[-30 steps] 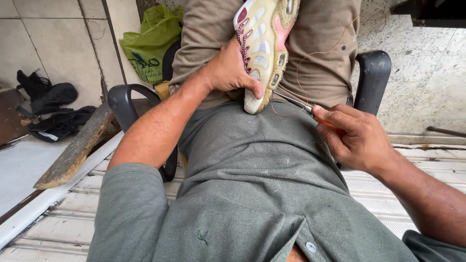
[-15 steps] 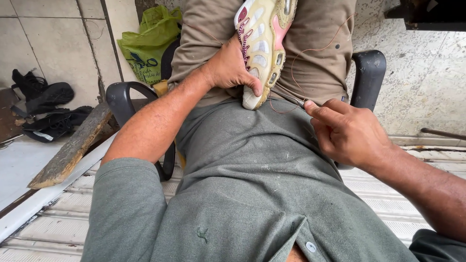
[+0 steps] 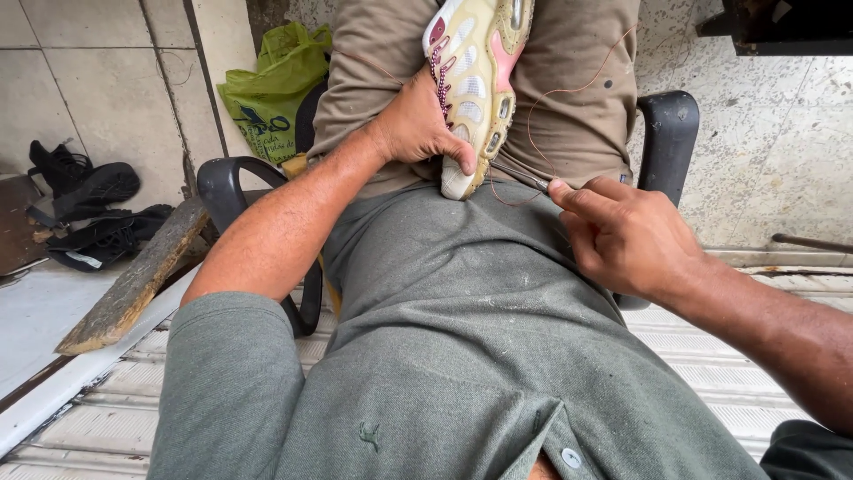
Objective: A person is manually sewing the sole of a sneaker using a handheld awl and thread while sitting in a chair.
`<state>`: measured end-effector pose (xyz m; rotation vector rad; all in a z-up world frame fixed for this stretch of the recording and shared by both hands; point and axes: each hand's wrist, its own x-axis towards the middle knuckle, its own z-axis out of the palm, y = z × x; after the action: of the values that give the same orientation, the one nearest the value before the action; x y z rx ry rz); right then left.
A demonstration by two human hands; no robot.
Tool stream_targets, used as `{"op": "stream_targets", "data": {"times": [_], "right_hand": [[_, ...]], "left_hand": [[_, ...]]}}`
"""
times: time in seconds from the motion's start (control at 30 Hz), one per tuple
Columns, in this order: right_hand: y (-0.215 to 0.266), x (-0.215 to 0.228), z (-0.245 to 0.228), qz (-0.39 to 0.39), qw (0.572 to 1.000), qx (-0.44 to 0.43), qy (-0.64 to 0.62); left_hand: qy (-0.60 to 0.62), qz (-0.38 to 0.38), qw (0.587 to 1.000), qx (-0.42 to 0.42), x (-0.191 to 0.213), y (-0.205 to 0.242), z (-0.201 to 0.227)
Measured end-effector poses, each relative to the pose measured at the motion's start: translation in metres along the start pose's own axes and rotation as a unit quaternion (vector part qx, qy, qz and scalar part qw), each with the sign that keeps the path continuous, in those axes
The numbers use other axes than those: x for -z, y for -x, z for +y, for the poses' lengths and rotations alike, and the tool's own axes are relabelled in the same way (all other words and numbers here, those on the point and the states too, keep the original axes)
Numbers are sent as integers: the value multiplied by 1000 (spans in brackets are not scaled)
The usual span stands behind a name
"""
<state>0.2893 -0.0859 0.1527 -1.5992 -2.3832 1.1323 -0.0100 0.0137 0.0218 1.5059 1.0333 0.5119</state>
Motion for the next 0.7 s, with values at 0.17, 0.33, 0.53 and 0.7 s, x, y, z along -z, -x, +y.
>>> {"op": "stream_targets", "data": {"times": [0.17, 0.33, 0.53, 0.7], "right_hand": [[1, -6, 4, 16, 999, 34, 14], [-5, -2, -1, -7, 993, -32, -112], [-7, -4, -1, -19, 986, -53, -156], [-8, -5, -3, 19, 997, 30, -73]], "left_hand": [[-23, -5, 999, 22, 1, 1, 2], [-6, -1, 1000, 4, 0, -2, -3], [-12, -2, 1000, -5, 0, 0, -4], [-1, 4, 1000, 5, -1, 0, -4]]}}
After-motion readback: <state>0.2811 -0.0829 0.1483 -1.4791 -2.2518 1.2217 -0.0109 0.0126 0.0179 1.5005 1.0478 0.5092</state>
